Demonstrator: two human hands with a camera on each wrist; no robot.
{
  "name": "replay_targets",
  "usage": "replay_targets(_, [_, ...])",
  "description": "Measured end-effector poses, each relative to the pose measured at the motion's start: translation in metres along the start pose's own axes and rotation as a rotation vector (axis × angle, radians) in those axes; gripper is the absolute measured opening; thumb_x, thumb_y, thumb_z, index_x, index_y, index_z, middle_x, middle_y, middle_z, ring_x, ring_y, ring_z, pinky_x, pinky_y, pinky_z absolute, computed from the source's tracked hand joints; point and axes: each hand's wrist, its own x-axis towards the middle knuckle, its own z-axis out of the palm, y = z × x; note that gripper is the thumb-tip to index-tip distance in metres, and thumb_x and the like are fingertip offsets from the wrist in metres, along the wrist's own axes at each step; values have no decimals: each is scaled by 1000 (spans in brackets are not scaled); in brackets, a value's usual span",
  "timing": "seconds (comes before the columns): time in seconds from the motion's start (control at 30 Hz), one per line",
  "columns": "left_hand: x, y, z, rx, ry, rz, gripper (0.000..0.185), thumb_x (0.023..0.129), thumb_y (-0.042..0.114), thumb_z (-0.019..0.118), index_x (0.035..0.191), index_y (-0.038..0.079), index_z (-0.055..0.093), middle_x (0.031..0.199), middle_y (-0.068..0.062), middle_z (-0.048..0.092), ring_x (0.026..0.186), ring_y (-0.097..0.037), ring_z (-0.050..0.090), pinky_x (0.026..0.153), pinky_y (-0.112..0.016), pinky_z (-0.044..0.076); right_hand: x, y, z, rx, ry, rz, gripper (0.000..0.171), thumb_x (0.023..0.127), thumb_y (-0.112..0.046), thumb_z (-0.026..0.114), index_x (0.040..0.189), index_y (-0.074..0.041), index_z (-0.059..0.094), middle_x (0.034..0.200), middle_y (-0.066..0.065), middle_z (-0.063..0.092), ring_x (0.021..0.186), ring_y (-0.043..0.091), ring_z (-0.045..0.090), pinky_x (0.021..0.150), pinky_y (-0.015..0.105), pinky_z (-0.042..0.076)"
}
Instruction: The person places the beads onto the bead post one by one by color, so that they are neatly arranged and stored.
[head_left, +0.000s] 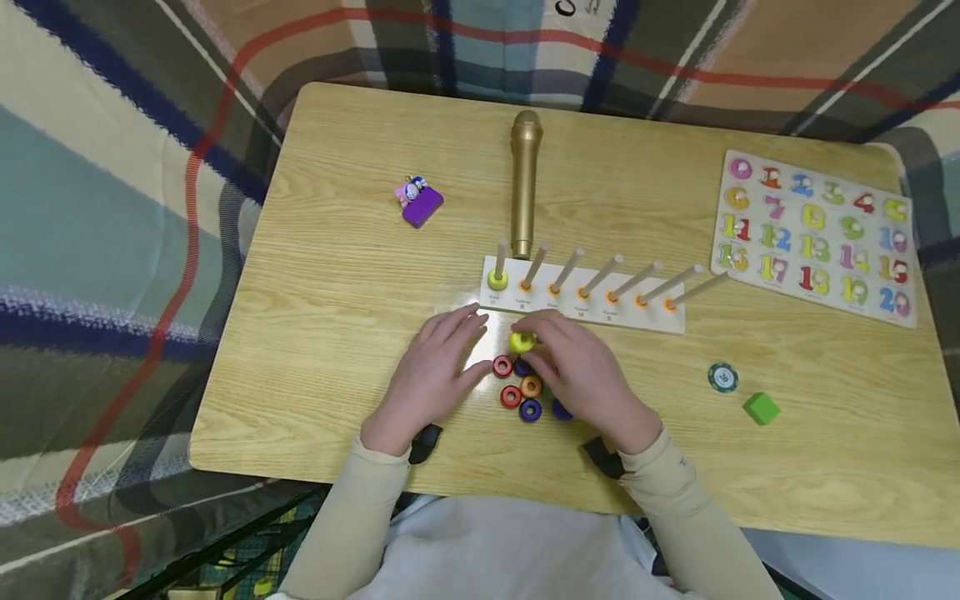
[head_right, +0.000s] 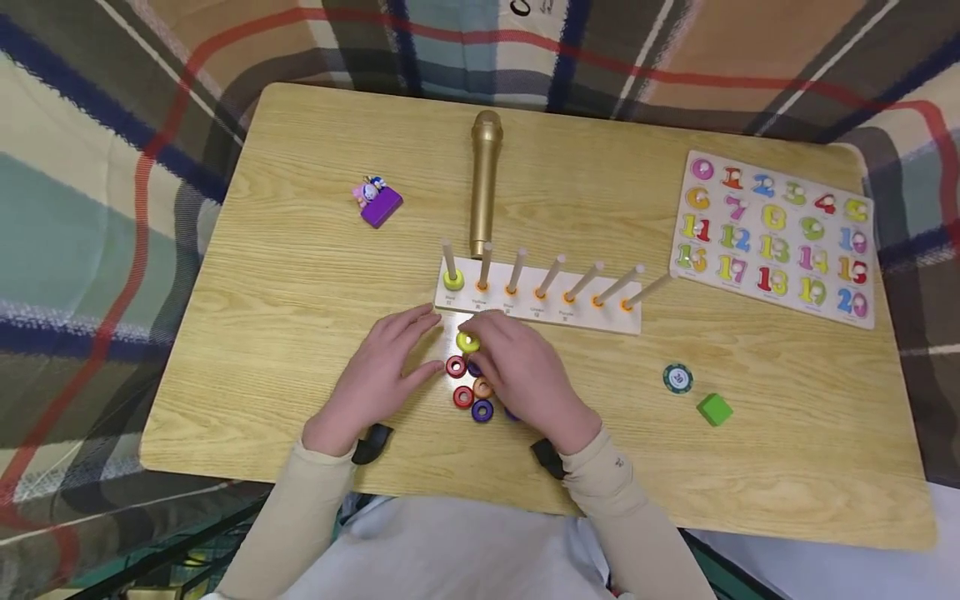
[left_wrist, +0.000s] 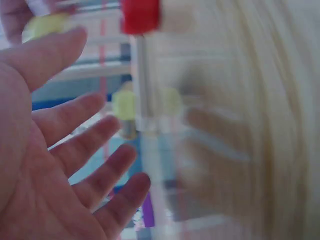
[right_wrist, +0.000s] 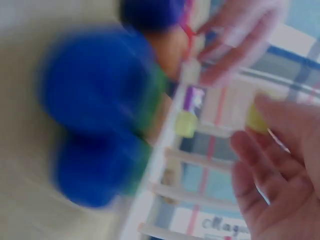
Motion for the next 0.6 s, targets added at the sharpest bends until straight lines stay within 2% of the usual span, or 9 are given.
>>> replay_targets(0.13, [15,-8,2,14,-3,-60,59,103,38,59,154,12,45,164,-5,38,145,-34,39,119,-53,35,21,-3,-24,30,202,72,39,90,-8,78,126,-4,64,118,12,69,90,25,65,74,34,53])
replay_targets(0.27, [32,-12,2,5,22,-131,54,104,37,57,152,13,48,158,-7,47,139,-34,45,115,-50,38,47,-9,-41,39,320,133,39,91,-14,78,125,-2,64,117,14,70,85,26,61,68,30,44])
replay_targets(0.37, [46,-15,1,-30,68,-171,53,102,38,60,150,15,52,150,-8,53,134,-33,47,114,-48,38,66,-11,-45,34,326,170,37,92,-18,77,124,-3,66,115,13,69,84,25,59,68,32,43])
replay_targets(0.43, [53,-18,0,-48,84,-179,56,100,40,63,150,19,52,151,-9,52,136,-33,45,116,-48,35,75,-13,-44,22,313,178,36,92,-19,77,123,-4,67,114,12,69,84,26,60,69,33,44])
replay_targets(0.6, [61,-26,-2,-57,40,-189,56,100,45,62,153,31,48,164,-9,35,149,-35,28,121,-55,23,88,-14,-36,-20,249,177,38,93,-24,77,125,-6,67,114,11,70,82,25,62,72,34,49])
